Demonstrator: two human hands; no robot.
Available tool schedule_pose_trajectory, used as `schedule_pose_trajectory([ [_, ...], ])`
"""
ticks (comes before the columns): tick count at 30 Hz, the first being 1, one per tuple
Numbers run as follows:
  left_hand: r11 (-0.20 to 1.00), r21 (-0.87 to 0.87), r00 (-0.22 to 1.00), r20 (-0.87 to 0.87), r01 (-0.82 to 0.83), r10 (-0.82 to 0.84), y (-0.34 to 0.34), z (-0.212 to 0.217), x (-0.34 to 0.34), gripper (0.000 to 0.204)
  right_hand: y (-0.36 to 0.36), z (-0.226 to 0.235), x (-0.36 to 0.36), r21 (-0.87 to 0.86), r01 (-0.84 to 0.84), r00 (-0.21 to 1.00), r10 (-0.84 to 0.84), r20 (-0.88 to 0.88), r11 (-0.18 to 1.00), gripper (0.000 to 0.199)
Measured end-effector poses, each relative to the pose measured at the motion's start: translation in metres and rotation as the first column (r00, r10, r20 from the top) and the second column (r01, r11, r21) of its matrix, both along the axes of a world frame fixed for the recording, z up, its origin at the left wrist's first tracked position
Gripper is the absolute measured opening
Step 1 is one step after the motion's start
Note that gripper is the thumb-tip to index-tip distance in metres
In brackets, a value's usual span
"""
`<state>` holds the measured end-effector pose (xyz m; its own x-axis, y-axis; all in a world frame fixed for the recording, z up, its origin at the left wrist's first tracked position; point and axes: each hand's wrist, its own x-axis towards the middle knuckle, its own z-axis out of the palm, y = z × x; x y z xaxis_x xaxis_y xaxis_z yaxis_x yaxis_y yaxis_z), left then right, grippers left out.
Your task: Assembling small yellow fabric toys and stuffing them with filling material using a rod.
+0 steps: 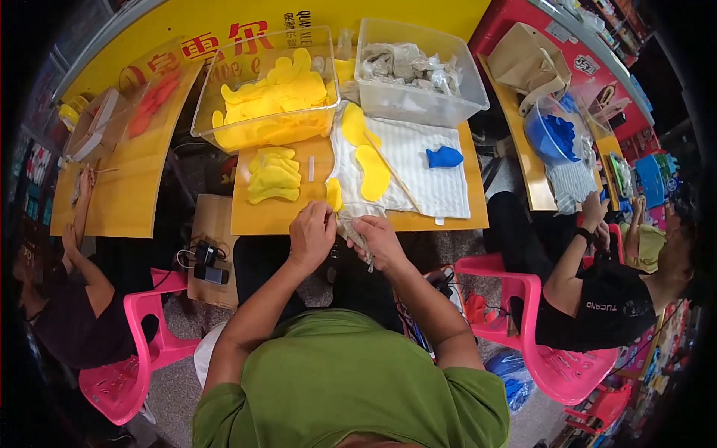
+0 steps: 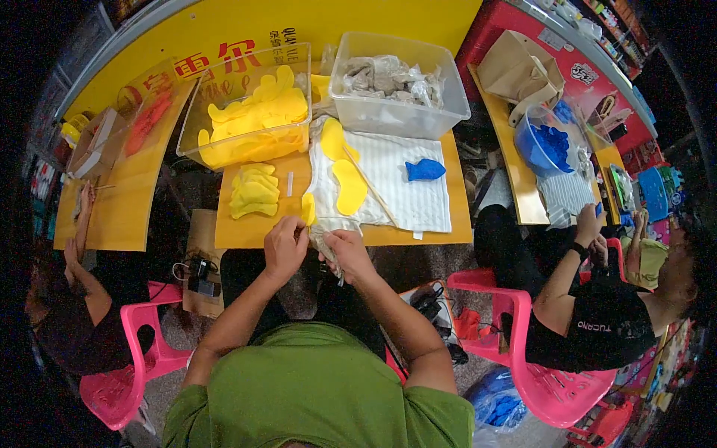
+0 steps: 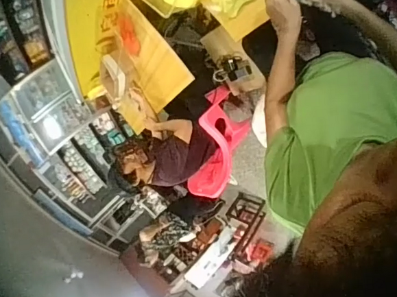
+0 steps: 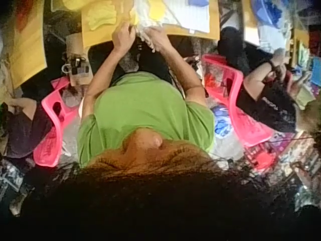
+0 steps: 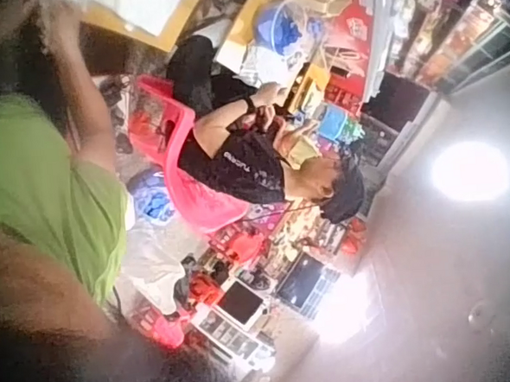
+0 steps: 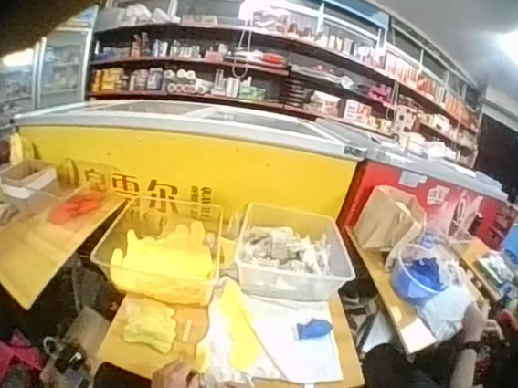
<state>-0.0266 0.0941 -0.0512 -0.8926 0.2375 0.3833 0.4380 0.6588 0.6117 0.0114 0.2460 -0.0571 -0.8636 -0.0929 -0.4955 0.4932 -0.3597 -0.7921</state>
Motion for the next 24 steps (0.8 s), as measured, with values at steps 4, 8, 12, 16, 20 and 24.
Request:
schedule_pose_trajectory([
  [4,0.999,0.003,0.997,-0.063,0.051,-0.051,-0.001,0.002,0.005,0.009,-0.003,-0.001,0.0,0.007,-0.001,1.0,0.001,0.002,1.0,0.02],
  [8,0.993,-0.061,0.991,-0.075,0.103,-0.108,-0.002,0.011,0.008,0.011,-0.006,0.001,0.0,0.018,0.0,0.997,0.001,-0.074,1.0,0.018],
  [12,0.989,0.058,0.99,-0.051,0.137,-0.134,-0.003,0.012,0.008,0.011,-0.009,0.002,0.005,0.046,0.033,0.982,-0.024,-0.185,0.998,0.016],
  [16,0.958,0.225,0.979,0.058,0.177,-0.195,-0.005,0.01,0.008,0.009,-0.015,-0.001,0.011,0.072,0.067,0.973,-0.05,-0.226,0.995,0.018],
  [20,0.959,0.213,0.968,0.123,0.188,-0.218,-0.007,0.015,0.009,0.009,-0.023,-0.014,0.011,0.344,0.188,0.845,0.027,-0.535,0.92,0.019],
  [24,0.976,0.11,0.972,0.124,0.186,-0.199,-0.002,0.021,0.018,0.008,-0.022,-0.008,0.01,0.797,0.417,0.734,0.355,-0.578,0.436,0.018],
])
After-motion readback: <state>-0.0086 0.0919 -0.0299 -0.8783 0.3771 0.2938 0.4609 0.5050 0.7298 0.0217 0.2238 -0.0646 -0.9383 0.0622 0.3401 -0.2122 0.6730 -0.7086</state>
